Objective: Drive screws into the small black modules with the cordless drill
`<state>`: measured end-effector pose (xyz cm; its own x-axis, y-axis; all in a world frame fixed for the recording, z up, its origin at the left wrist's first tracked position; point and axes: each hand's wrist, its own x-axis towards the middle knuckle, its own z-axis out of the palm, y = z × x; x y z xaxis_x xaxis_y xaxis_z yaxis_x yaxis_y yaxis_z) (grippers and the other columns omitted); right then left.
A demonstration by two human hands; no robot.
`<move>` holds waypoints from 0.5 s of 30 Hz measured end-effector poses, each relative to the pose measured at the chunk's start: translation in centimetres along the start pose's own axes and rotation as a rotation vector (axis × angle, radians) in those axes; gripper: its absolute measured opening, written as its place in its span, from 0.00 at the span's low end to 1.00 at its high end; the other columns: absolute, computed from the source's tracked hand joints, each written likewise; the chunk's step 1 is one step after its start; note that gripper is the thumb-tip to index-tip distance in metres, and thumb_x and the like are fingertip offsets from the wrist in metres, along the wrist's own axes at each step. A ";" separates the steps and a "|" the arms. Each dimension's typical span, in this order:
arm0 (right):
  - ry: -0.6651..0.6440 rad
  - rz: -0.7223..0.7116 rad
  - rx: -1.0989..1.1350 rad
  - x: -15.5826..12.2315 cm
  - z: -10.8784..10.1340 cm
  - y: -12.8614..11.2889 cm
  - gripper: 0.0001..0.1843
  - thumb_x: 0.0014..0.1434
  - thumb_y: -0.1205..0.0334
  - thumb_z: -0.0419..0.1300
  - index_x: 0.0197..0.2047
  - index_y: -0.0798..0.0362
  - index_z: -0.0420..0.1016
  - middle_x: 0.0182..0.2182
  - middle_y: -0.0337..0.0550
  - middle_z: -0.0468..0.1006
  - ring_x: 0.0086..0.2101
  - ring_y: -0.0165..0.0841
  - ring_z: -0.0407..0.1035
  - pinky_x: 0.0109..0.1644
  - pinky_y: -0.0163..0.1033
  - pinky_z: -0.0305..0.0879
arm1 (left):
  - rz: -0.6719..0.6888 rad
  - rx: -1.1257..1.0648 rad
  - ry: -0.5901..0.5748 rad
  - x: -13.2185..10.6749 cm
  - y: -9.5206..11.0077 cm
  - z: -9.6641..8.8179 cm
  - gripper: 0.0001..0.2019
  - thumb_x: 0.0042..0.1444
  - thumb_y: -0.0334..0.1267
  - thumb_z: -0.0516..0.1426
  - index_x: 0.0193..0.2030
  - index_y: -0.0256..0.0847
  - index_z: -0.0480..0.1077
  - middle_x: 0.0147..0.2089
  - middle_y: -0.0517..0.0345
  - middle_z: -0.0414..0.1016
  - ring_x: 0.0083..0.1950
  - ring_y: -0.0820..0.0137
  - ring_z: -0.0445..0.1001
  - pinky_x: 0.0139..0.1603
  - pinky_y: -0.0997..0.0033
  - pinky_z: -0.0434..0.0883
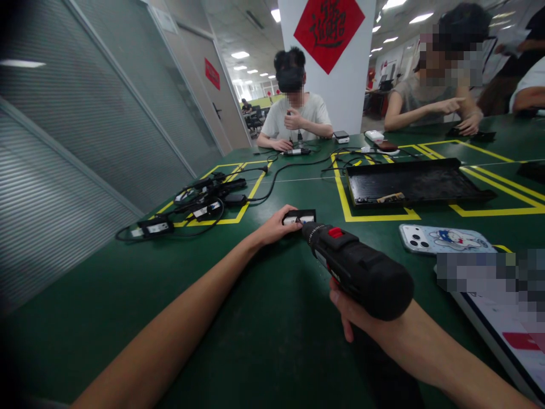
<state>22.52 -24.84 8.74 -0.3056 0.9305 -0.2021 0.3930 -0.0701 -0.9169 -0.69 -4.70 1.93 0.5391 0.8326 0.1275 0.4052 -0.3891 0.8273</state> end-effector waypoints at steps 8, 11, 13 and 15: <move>0.002 0.029 -0.011 0.0 0.0 0.4 0.13 0.61 0.49 0.52 0.38 0.49 0.69 0.21 0.34 0.74 0.28 0.34 0.70 0.44 0.43 0.62 | 0.022 -0.010 0.011 0.0 -0.2 0.1 0.23 0.51 0.50 0.57 0.49 0.39 0.62 0.42 0.57 0.69 0.38 0.70 0.68 0.39 0.72 0.65; -0.009 0.015 0.022 0.0 -0.2 0.7 0.12 0.61 0.51 0.53 0.38 0.49 0.70 0.22 0.34 0.74 0.29 0.33 0.70 0.42 0.41 0.62 | 0.002 -0.015 -0.005 0.0 0.0 0.1 0.22 0.52 0.49 0.56 0.50 0.39 0.61 0.41 0.58 0.69 0.37 0.70 0.68 0.39 0.72 0.66; -0.019 0.012 0.054 0.1 -0.2 0.9 0.11 0.60 0.51 0.54 0.40 0.49 0.70 0.24 0.34 0.75 0.29 0.33 0.70 0.41 0.41 0.62 | -0.007 -0.017 -0.003 0.0 0.0 0.1 0.22 0.51 0.48 0.57 0.50 0.40 0.61 0.41 0.58 0.69 0.38 0.70 0.68 0.39 0.72 0.65; -0.013 0.015 0.068 0.0 -0.2 1.0 0.11 0.60 0.52 0.55 0.42 0.49 0.70 0.27 0.36 0.76 0.29 0.33 0.71 0.41 0.41 0.62 | -0.005 -0.023 0.003 0.1 0.0 0.1 0.21 0.51 0.47 0.57 0.49 0.40 0.62 0.41 0.58 0.69 0.38 0.70 0.68 0.39 0.71 0.65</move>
<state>23.07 -24.81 7.87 -0.3118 0.9243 -0.2201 0.3382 -0.1085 -0.9348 -0.61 -4.66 1.88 0.5350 0.8356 0.1248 0.3905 -0.3756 0.8405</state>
